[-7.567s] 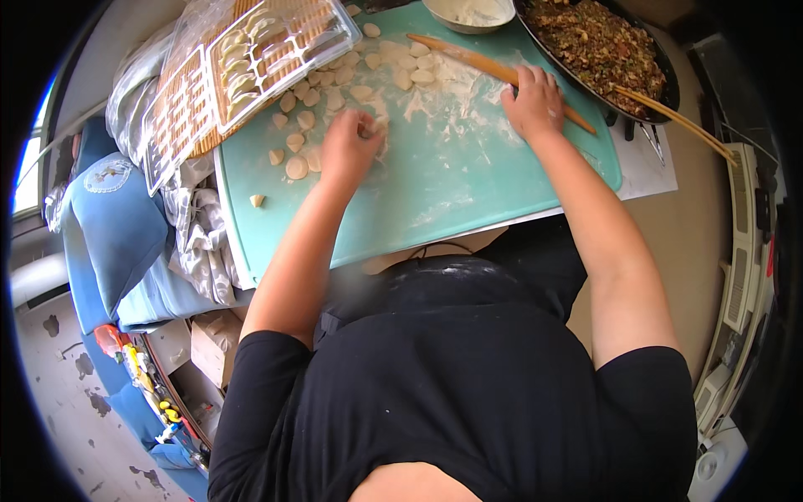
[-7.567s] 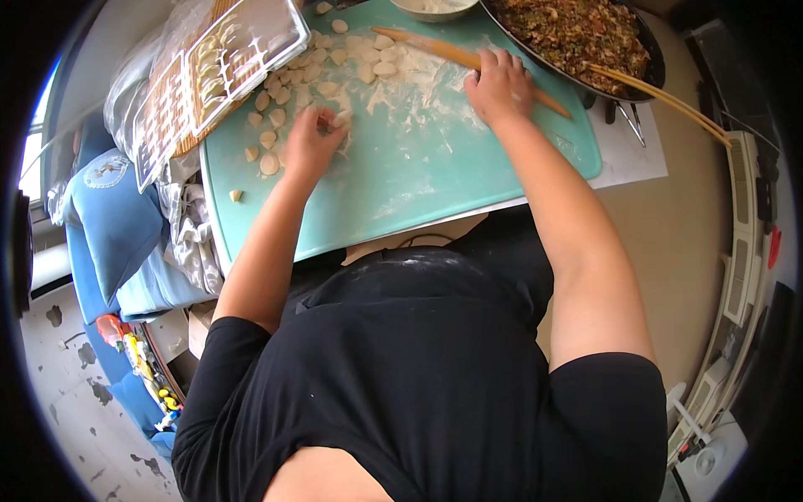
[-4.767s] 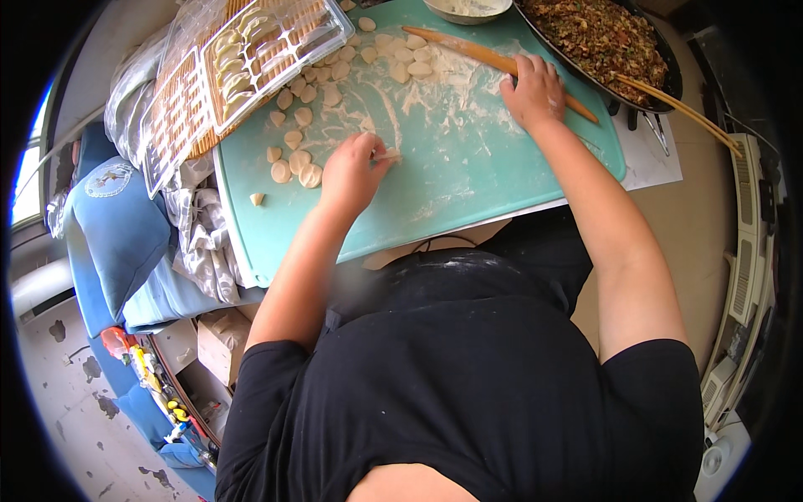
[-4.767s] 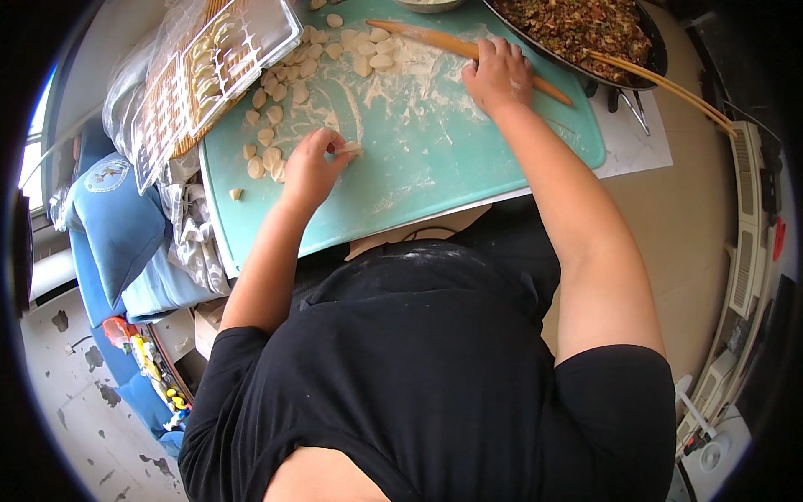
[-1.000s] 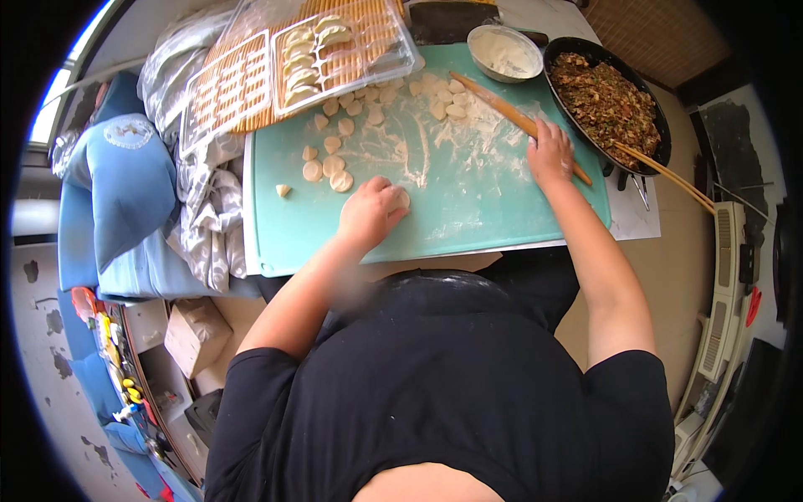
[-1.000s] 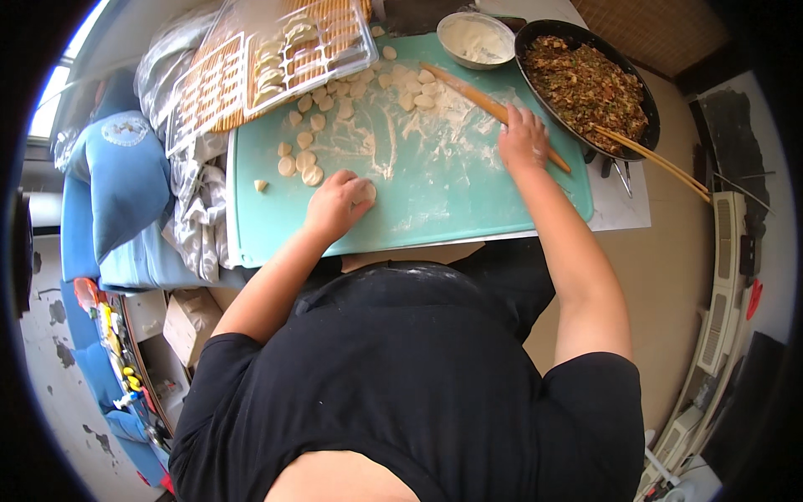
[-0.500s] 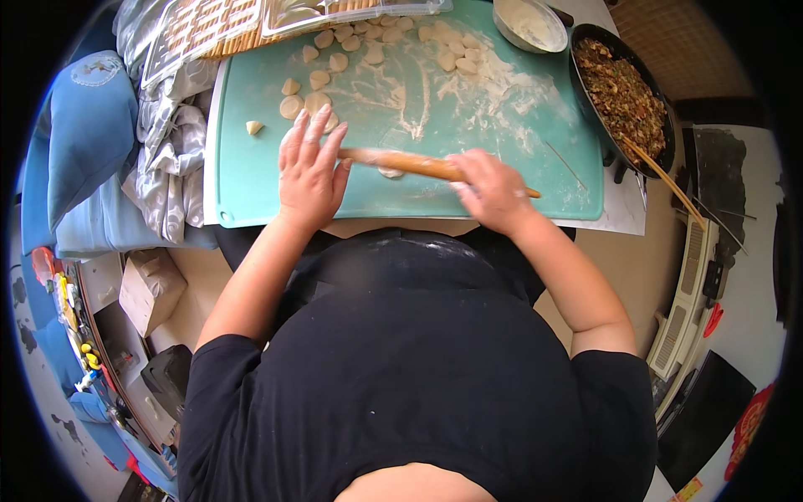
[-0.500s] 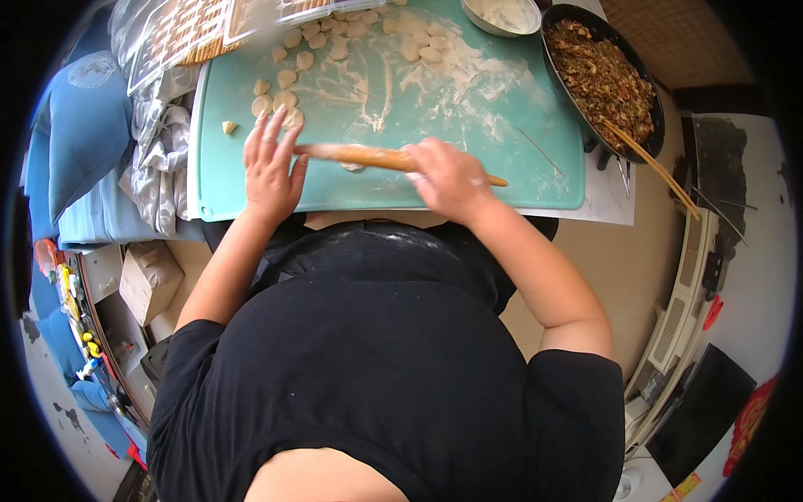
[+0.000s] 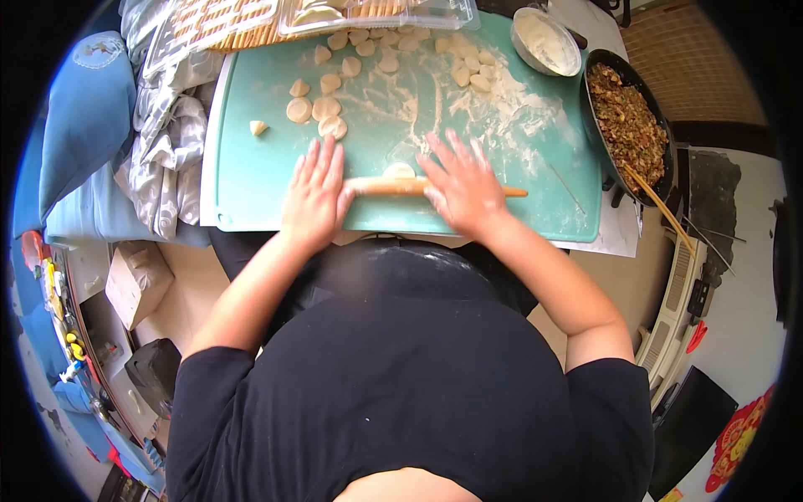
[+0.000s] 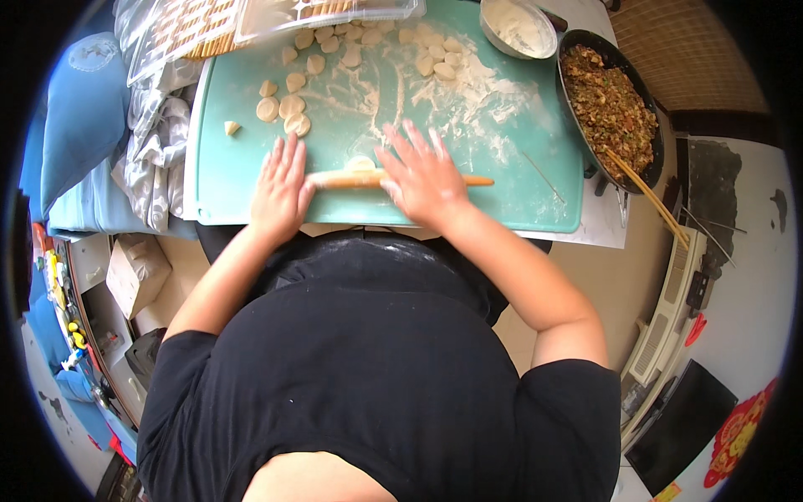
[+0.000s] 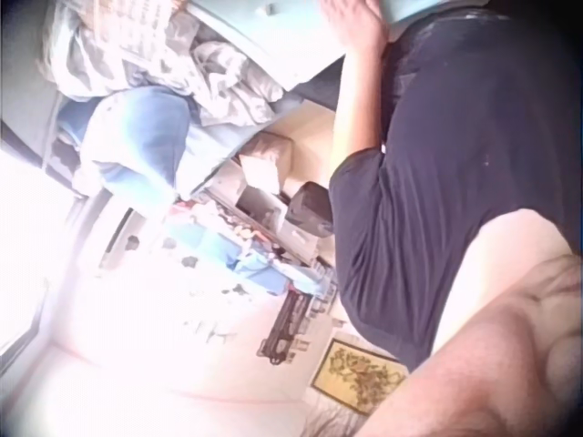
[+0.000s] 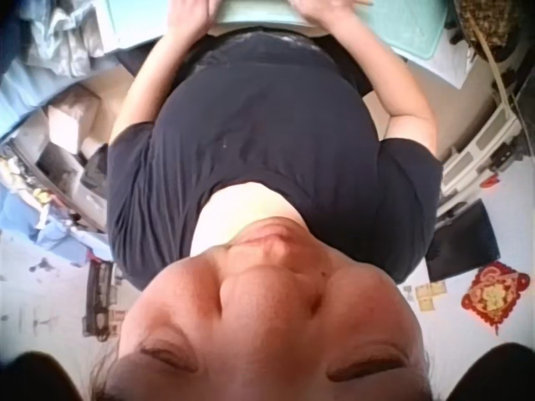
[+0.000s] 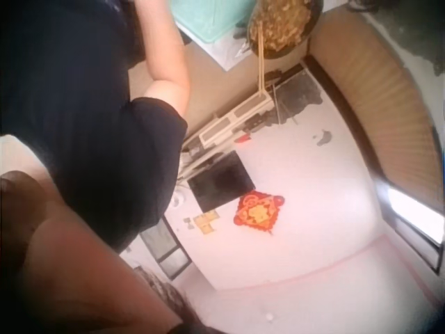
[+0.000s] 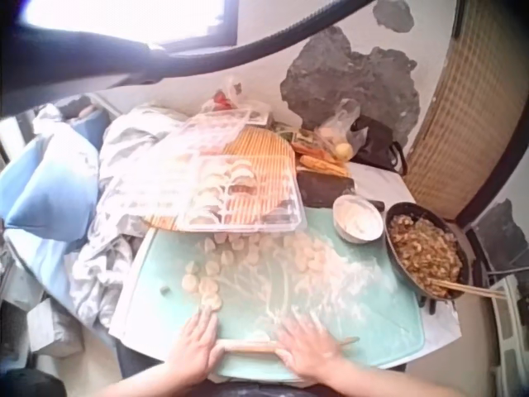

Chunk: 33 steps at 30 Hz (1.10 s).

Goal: The person cuts a long dough log into small pieces using a cleaver on a floured cutting board. They then roll each piece into a flat circular wrapper using a wooden rolling pin. The wrappers are placed in a stack on the board, and a tray of finished dumplings is visible nearby.

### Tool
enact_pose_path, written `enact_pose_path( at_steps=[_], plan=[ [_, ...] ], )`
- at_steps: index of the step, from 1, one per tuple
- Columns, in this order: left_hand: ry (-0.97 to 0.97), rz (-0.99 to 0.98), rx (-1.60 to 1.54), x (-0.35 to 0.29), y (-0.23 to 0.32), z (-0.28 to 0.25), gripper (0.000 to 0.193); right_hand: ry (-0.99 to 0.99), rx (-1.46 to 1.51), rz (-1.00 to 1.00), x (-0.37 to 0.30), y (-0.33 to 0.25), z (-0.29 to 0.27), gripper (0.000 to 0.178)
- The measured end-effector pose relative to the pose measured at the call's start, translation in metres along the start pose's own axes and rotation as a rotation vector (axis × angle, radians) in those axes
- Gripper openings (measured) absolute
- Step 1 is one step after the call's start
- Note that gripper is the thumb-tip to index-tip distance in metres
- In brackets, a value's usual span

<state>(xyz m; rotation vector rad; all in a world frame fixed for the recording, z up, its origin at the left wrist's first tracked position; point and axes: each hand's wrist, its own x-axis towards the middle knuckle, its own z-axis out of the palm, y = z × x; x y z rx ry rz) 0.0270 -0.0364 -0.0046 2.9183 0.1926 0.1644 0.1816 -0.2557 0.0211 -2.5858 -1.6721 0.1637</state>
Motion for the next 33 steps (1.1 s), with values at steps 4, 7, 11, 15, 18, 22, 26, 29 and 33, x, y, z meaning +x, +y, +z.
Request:
enact_pose_path(
  at_steps=[4,7,11,15,18,22,26,29,33],
  plan=[
    [0.106,-0.094,-0.021,0.042,-0.007,-0.004,0.06,0.09,-0.017,0.088,0.045,0.019,-0.002,0.055],
    [0.056,-0.043,0.004,0.033,0.0,-0.01,0.062,0.044,-0.024,0.108,0.029,0.019,0.0,0.055],
    [-0.022,0.036,-0.06,-0.007,0.007,-0.007,0.063,-0.062,-0.022,-0.036,-0.002,0.011,-0.005,0.056],
    [0.101,-0.155,0.014,0.036,-0.011,0.004,0.063,0.041,-0.067,0.041,0.047,0.024,-0.006,0.056],
    [0.087,-0.139,0.039,0.048,-0.007,-0.002,0.064,0.114,0.02,0.17,0.045,0.035,0.005,0.055],
    [-0.024,0.009,-0.006,-0.015,0.009,-0.001,0.066,-0.052,-0.045,0.038,-0.001,0.013,0.001,0.055],
    [0.066,-0.169,0.021,0.017,-0.008,0.007,0.064,0.035,-0.072,0.042,0.035,0.021,0.001,0.058],
    [0.105,-0.241,0.056,0.051,-0.011,0.001,0.064,0.14,-0.034,0.144,0.045,0.035,0.004,0.056],
    [-0.011,0.017,-0.01,-0.008,0.003,0.0,0.067,-0.033,-0.033,0.068,-0.004,0.013,0.0,0.054]
  ],
)
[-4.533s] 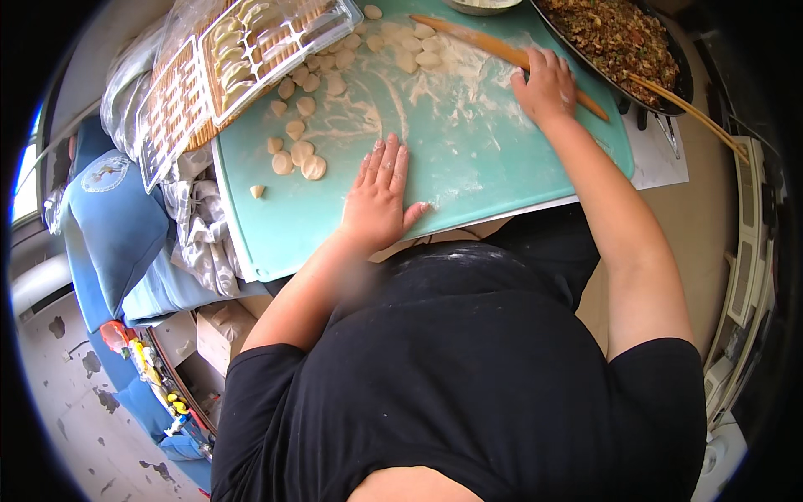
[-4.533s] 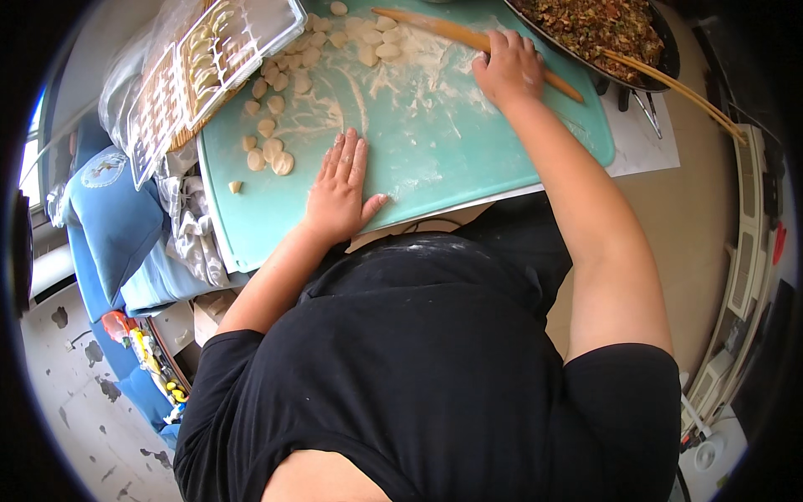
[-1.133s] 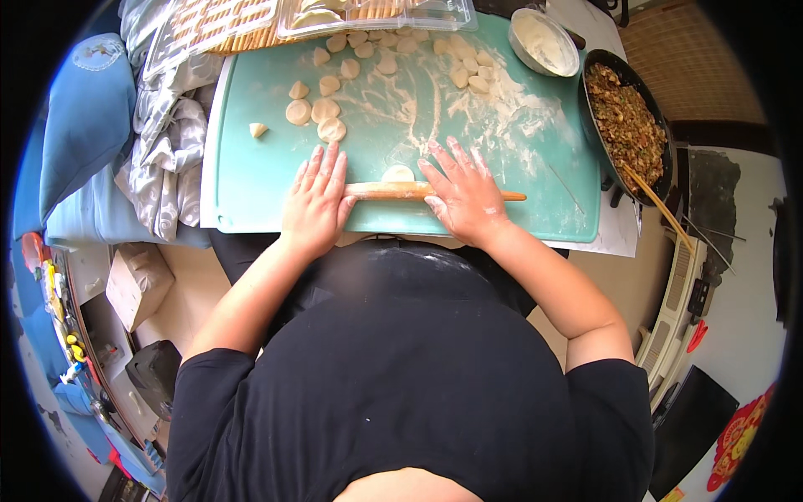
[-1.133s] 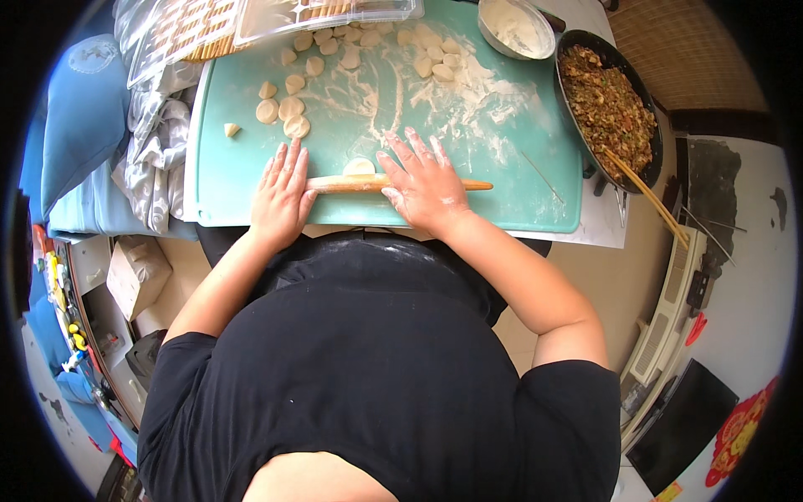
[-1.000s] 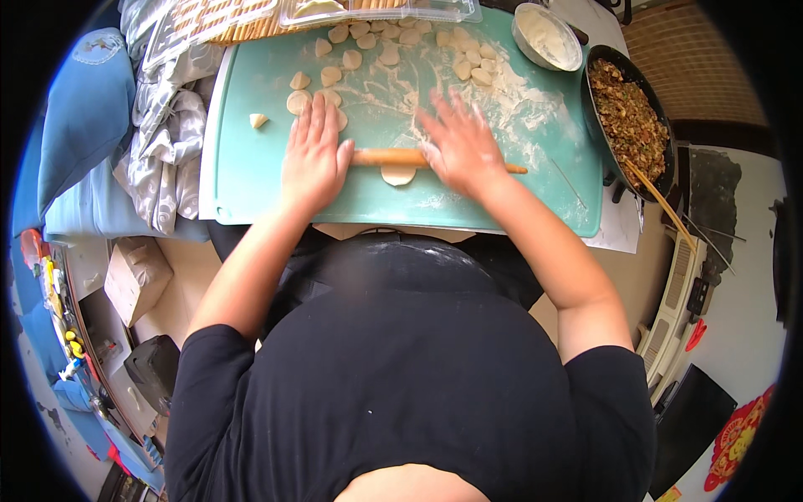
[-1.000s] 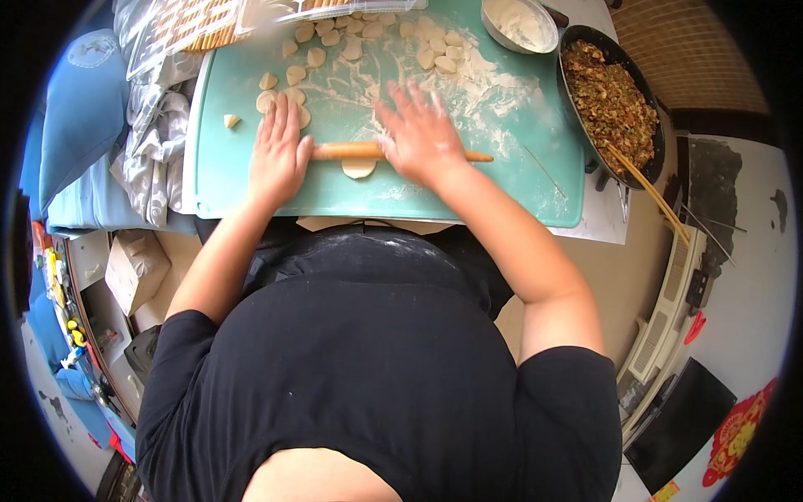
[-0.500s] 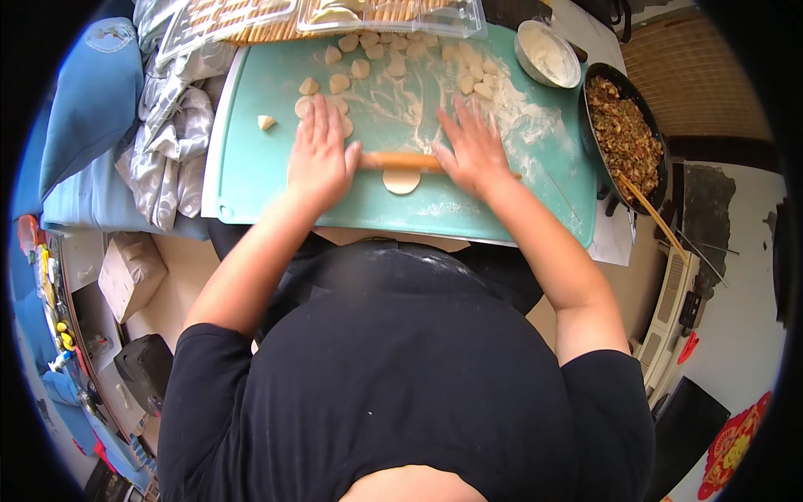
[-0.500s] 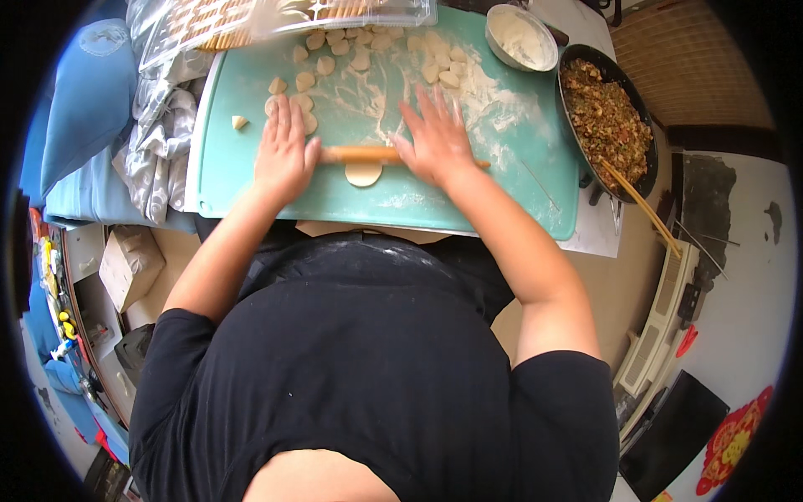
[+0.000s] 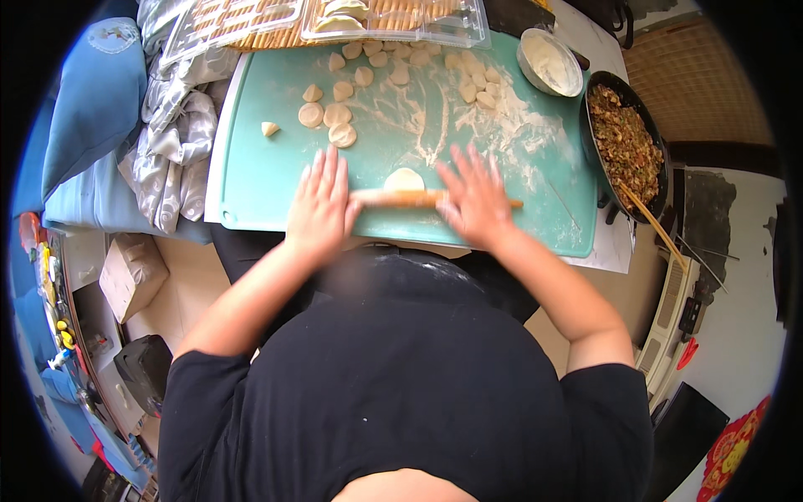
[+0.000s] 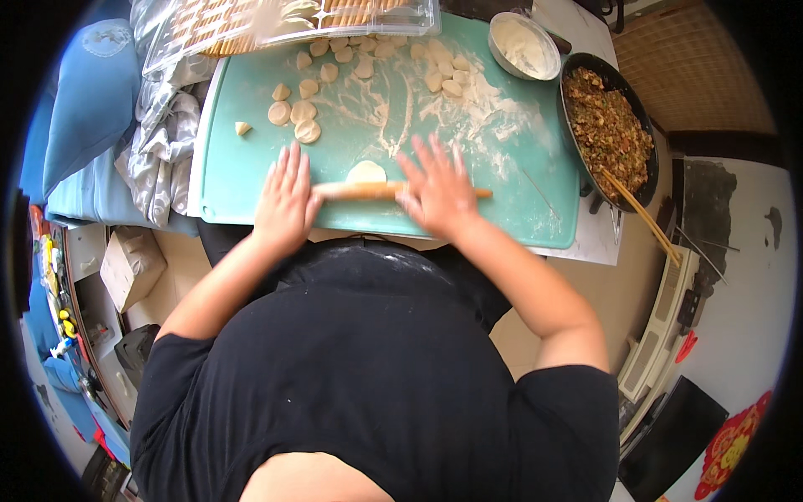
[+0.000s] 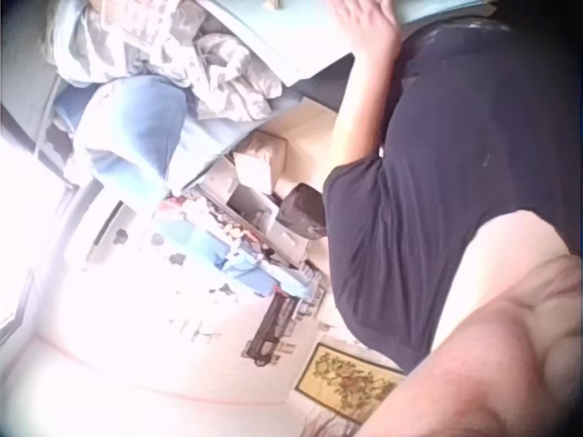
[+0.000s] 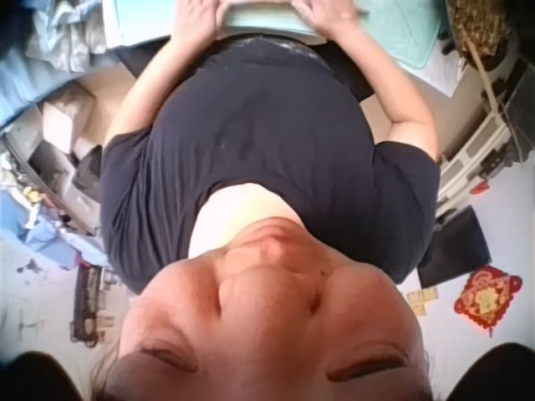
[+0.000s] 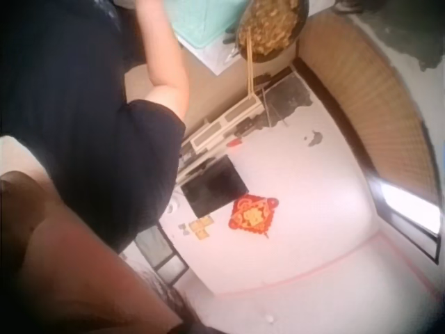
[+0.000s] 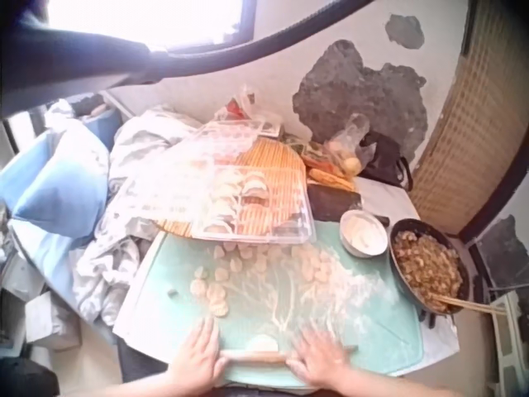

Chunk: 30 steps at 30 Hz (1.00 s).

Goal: The person cuts a long dough log into small pieces using a cleaver on a floured cutting board. They then roll each piece into a flat circular wrapper using a wooden rolling pin. The wrappers are placed in a stack on the board, and a tray of finished dumplings is visible nearby.

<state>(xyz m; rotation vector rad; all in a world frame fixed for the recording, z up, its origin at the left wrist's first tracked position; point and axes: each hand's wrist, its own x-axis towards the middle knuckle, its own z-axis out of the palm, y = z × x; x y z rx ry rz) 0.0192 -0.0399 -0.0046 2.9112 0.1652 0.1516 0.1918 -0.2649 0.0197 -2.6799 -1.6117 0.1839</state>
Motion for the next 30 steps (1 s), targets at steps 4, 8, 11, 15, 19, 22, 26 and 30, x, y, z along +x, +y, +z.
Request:
enact_pose_path(
  at_steps=[4,8,11,15,19,22,26,30],
  plan=[
    [0.018,-0.168,0.001,0.011,-0.005,0.001,0.063,0.017,-0.022,-0.077,0.009,-0.006,-0.006,0.055],
    [0.135,-0.201,0.051,0.054,-0.01,-0.004,0.062,0.109,0.017,0.09,0.047,0.021,-0.001,0.059],
    [0.075,-0.008,0.03,0.006,-0.001,0.003,0.07,-0.02,-0.026,0.025,0.003,0.01,0.001,0.064],
    [0.018,-0.149,0.041,-0.009,-0.002,0.008,0.066,0.011,-0.043,-0.088,0.001,-0.002,-0.006,0.061],
    [0.076,-0.224,0.036,0.034,-0.008,0.001,0.064,0.063,-0.019,0.072,0.036,0.014,-0.008,0.062],
    [0.031,-0.069,0.028,0.005,0.003,-0.006,0.065,0.0,-0.005,0.04,0.001,0.013,0.006,0.063],
    [-0.051,-0.16,0.043,-0.009,-0.007,0.007,0.068,0.035,0.046,-0.131,-0.007,-0.002,0.0,0.06],
    [0.097,-0.239,0.103,0.036,-0.02,0.007,0.065,0.165,0.045,0.049,0.037,0.015,-0.001,0.059]
  ],
)
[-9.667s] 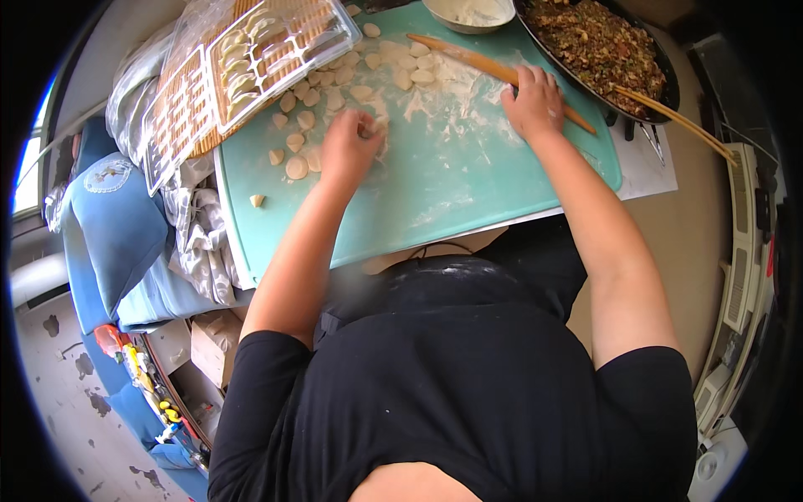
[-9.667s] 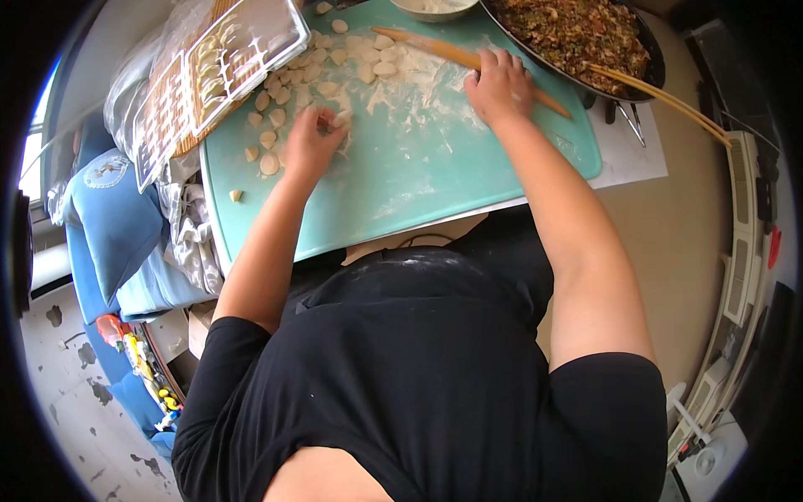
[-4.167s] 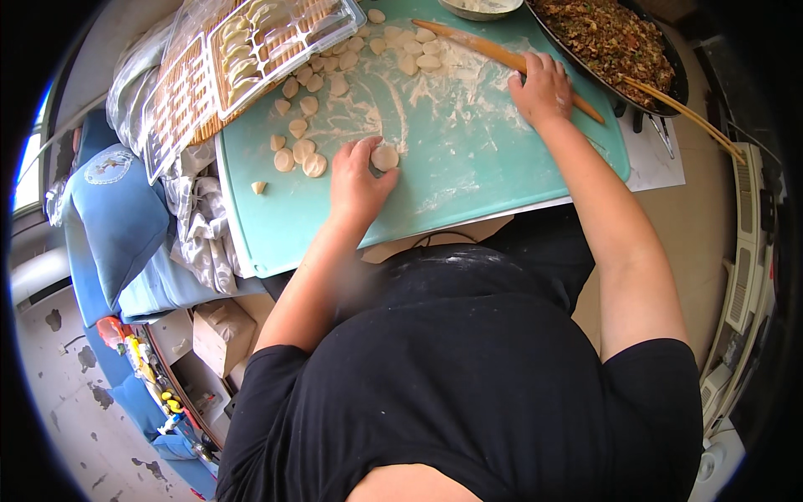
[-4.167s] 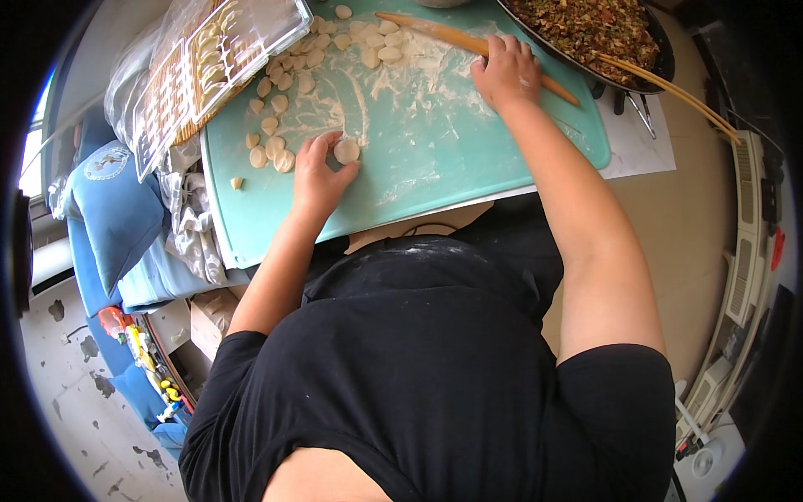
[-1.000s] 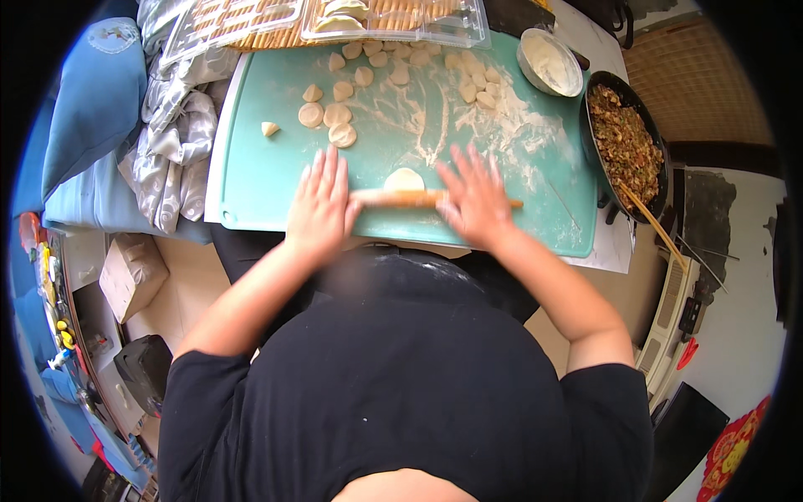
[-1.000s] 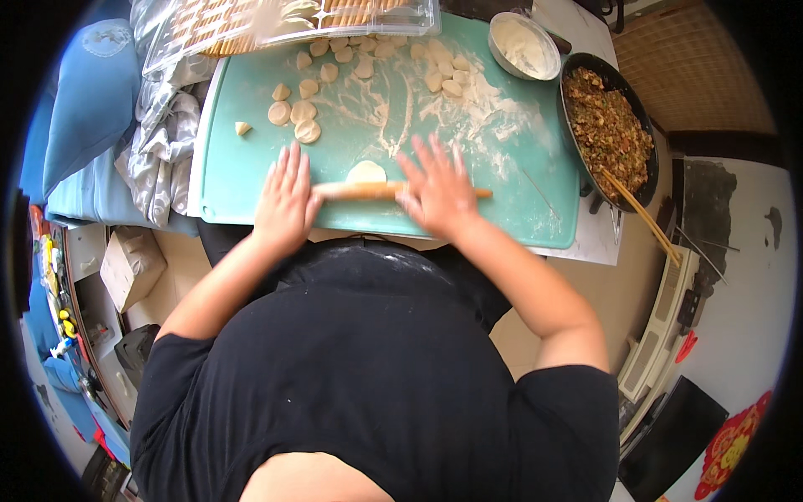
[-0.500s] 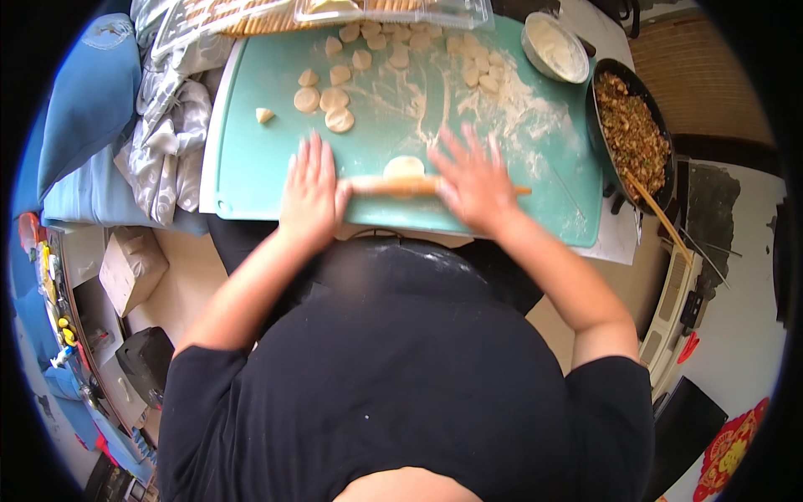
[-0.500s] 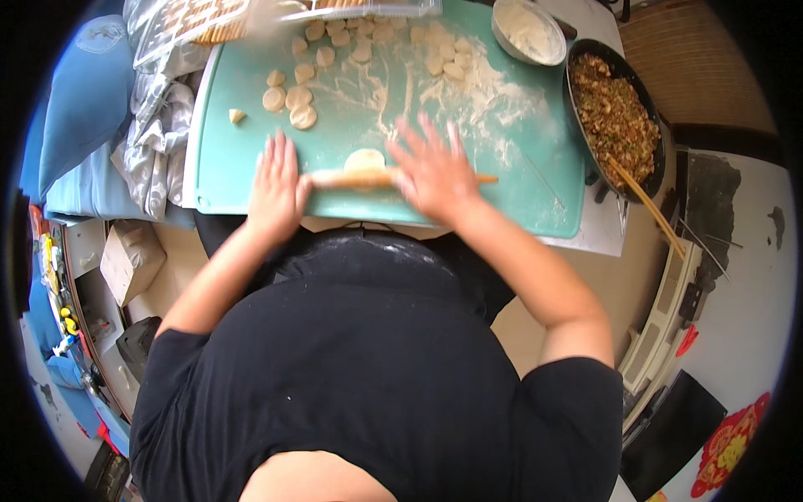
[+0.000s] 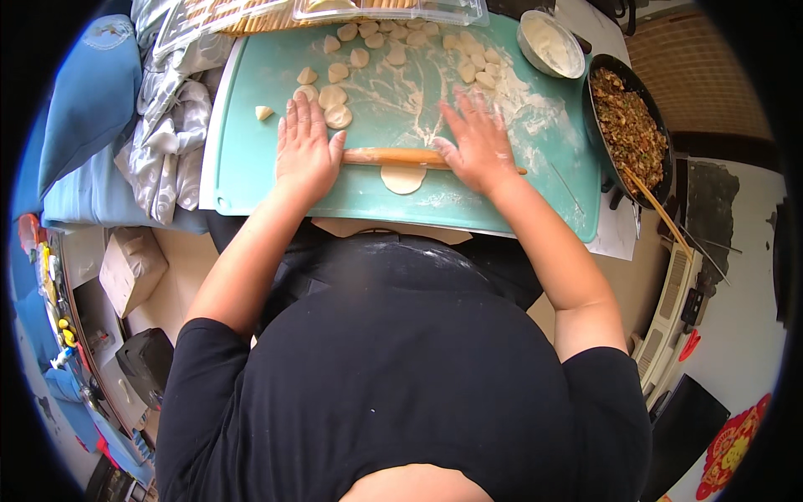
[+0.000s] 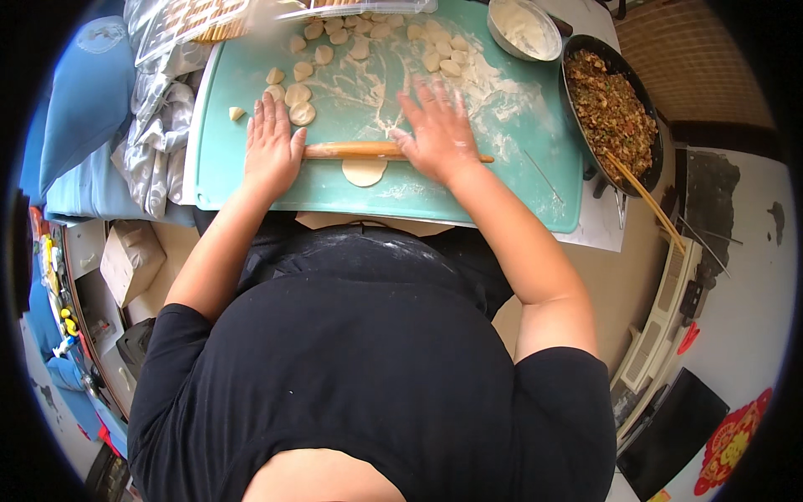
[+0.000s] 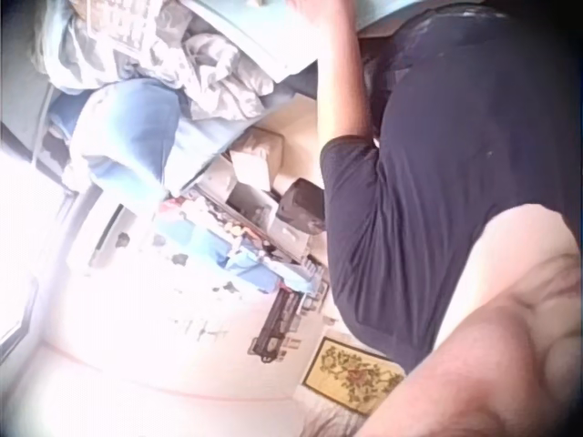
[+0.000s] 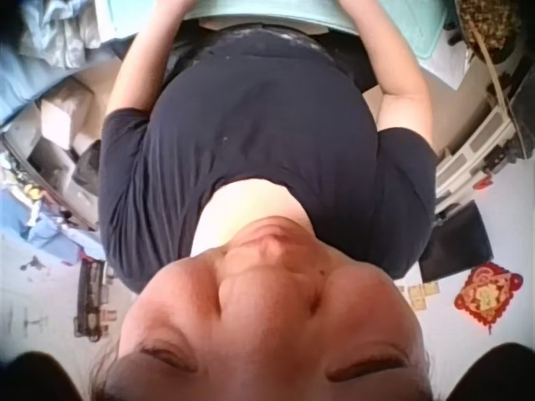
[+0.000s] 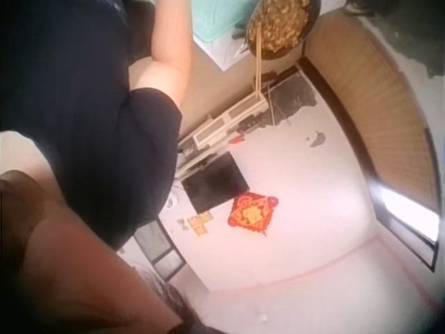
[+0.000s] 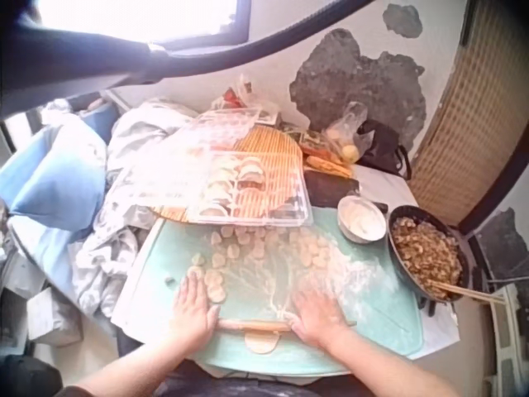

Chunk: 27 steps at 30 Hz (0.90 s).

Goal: The person cuts a long dough log into small pieces using a cleaver on a floured cutting board. They then roll each piece into a flat circular wrapper using a wooden rolling pin. The wrappers are placed in a stack on the board, and a tray of finished dumplings is visible nearby.

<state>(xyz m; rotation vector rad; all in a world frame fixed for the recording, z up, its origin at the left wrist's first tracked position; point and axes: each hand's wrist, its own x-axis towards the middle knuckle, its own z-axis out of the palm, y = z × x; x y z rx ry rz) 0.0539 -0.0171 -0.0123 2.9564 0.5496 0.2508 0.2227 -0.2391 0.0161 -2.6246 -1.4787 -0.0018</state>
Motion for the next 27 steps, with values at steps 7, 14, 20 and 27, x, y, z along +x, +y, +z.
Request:
enact_pose_path(
  at_steps=[7,14,20,27],
  plan=[
    [-0.149,0.05,0.004,-0.057,0.008,-0.006,0.071,-0.166,-0.042,-0.13,-0.051,-0.018,-0.007,0.056],
    [-0.045,-0.006,0.005,-0.007,0.009,-0.009,0.065,-0.05,-0.049,-0.024,-0.012,0.006,-0.003,0.057],
    [-0.013,0.154,-0.058,-0.041,0.026,-0.034,0.058,-0.032,0.204,-0.182,-0.066,0.005,-0.002,0.051],
    [-0.171,0.739,-0.344,-0.021,0.06,-0.019,0.046,0.175,0.3,-0.163,-0.06,0.022,-0.004,0.043]
  ],
)
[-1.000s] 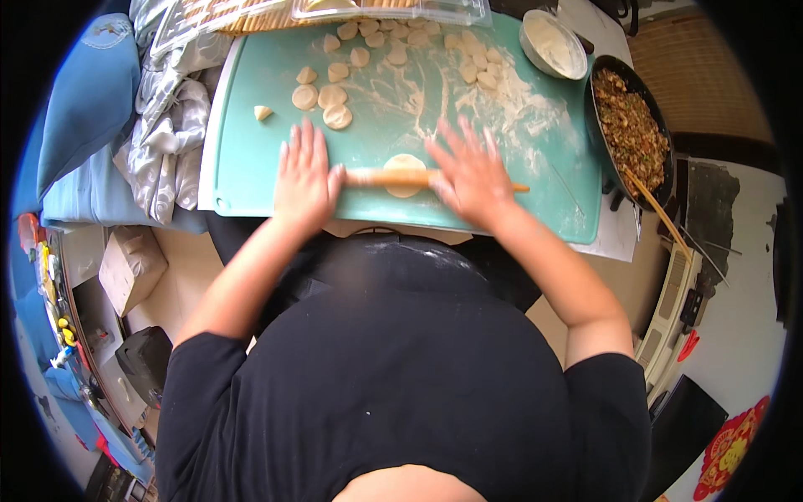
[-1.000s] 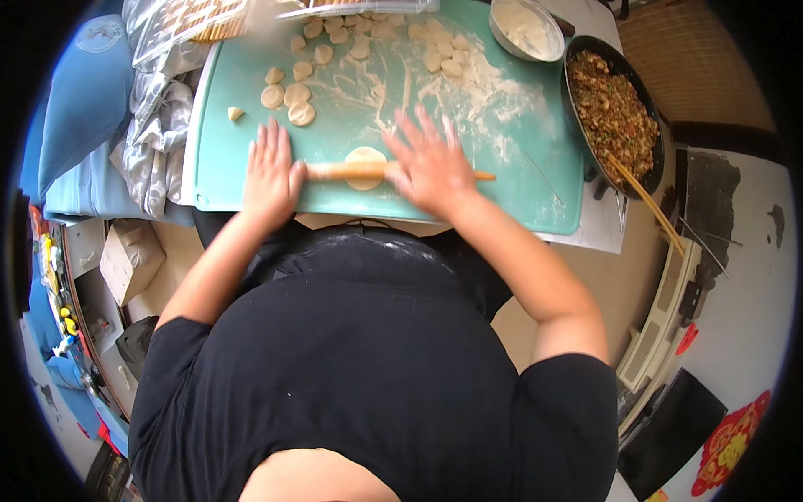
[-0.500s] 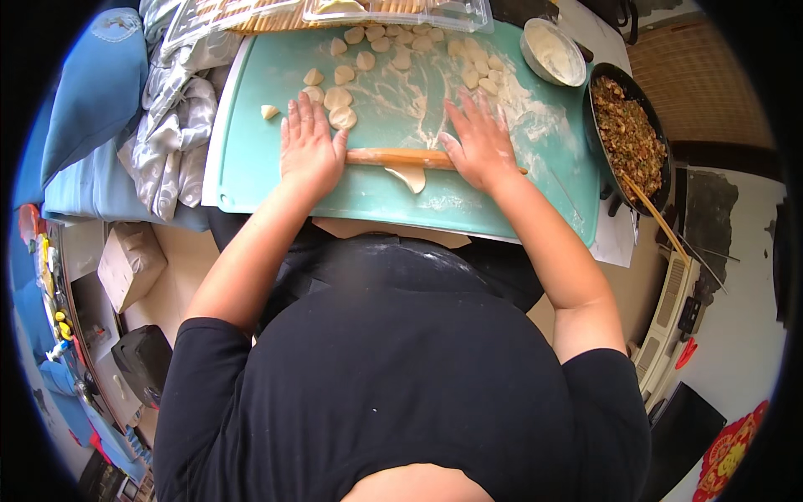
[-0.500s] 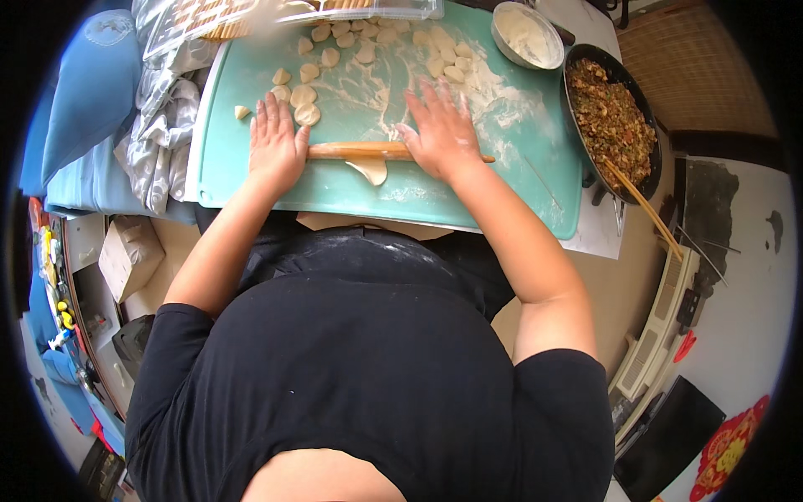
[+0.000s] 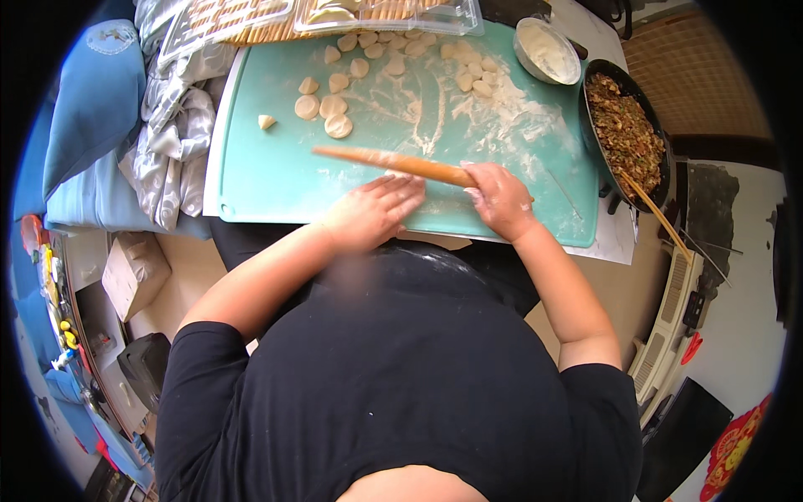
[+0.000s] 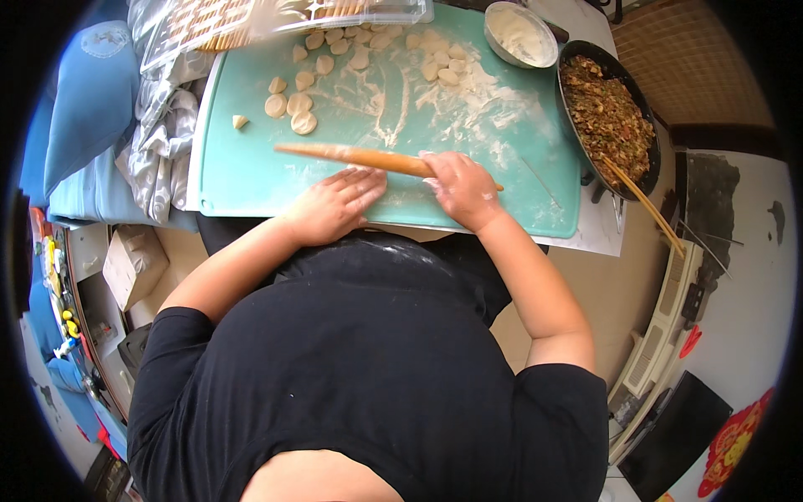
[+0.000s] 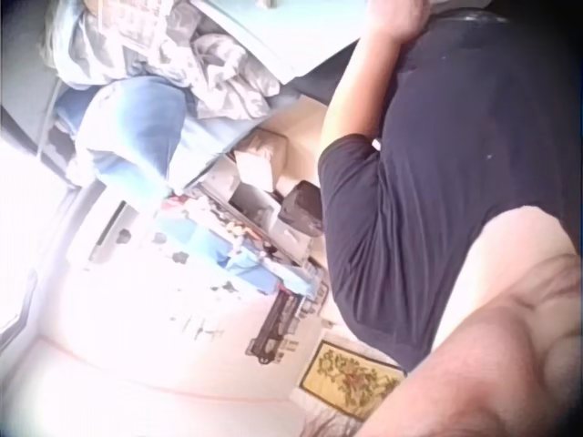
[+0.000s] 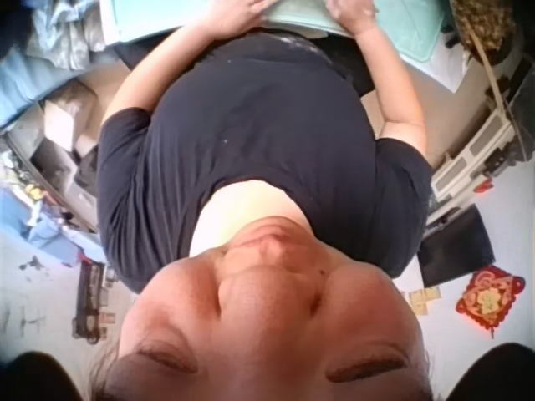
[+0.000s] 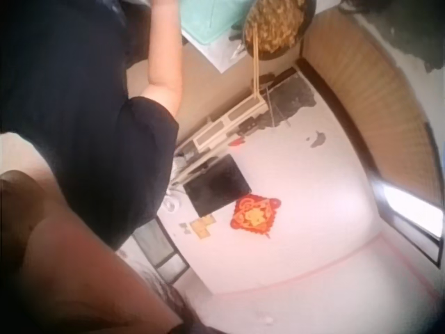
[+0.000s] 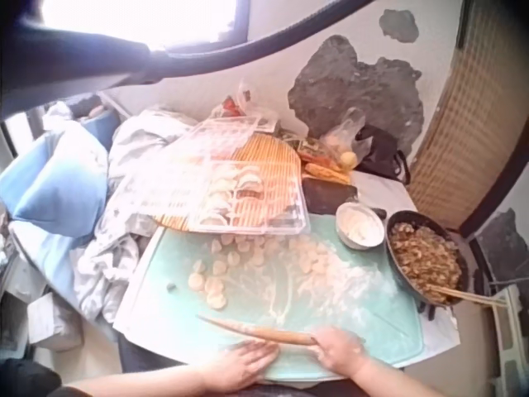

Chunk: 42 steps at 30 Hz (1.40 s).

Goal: The person cuts a long dough log into small pieces using a cleaver on a floured cutting board. They then roll each piece into a flat circular wrapper using a wooden rolling pin. The wrappers are placed in a stack on the board, and a tray of finished dumplings is visible nearby.

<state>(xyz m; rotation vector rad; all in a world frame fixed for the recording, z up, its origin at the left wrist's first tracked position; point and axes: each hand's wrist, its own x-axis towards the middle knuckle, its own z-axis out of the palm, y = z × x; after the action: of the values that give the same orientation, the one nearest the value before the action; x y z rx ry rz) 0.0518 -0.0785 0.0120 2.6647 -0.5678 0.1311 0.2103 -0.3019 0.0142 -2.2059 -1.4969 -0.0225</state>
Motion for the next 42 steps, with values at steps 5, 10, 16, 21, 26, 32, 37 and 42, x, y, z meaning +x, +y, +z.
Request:
enact_pose_path(
  at_steps=[5,10,16,21,26,32,37,42],
  plan=[
    [-0.02,-0.017,-0.01,0.018,-0.019,0.004,0.054,0.308,-0.184,0.278,-0.028,0.027,-0.007,0.041],
    [0.056,-0.37,0.256,0.082,-0.058,0.019,0.065,0.37,-0.232,0.476,-0.045,0.038,0.001,0.038],
    [0.048,-0.397,0.259,0.132,-0.056,0.035,0.066,0.386,-0.228,0.524,-0.039,0.038,0.005,0.035],
    [0.186,-0.205,0.174,0.126,-0.038,0.022,0.056,0.365,-0.229,0.516,-0.035,0.036,0.004,0.034],
    [0.049,0.018,0.344,0.114,0.005,-0.02,0.032,0.131,0.079,0.389,0.012,-0.014,-0.01,0.026],
    [-0.07,-0.362,0.389,0.062,-0.031,-0.062,0.009,0.047,-0.01,0.141,0.029,-0.022,-0.019,0.024],
    [0.251,-0.319,0.351,-0.006,-0.027,-0.067,0.038,0.059,-0.054,0.006,0.013,-0.007,-0.017,0.03],
    [0.035,-0.531,0.363,-0.012,-0.028,-0.01,0.07,-0.126,-0.175,0.12,0.013,-0.025,0.021,0.039]
  ],
)
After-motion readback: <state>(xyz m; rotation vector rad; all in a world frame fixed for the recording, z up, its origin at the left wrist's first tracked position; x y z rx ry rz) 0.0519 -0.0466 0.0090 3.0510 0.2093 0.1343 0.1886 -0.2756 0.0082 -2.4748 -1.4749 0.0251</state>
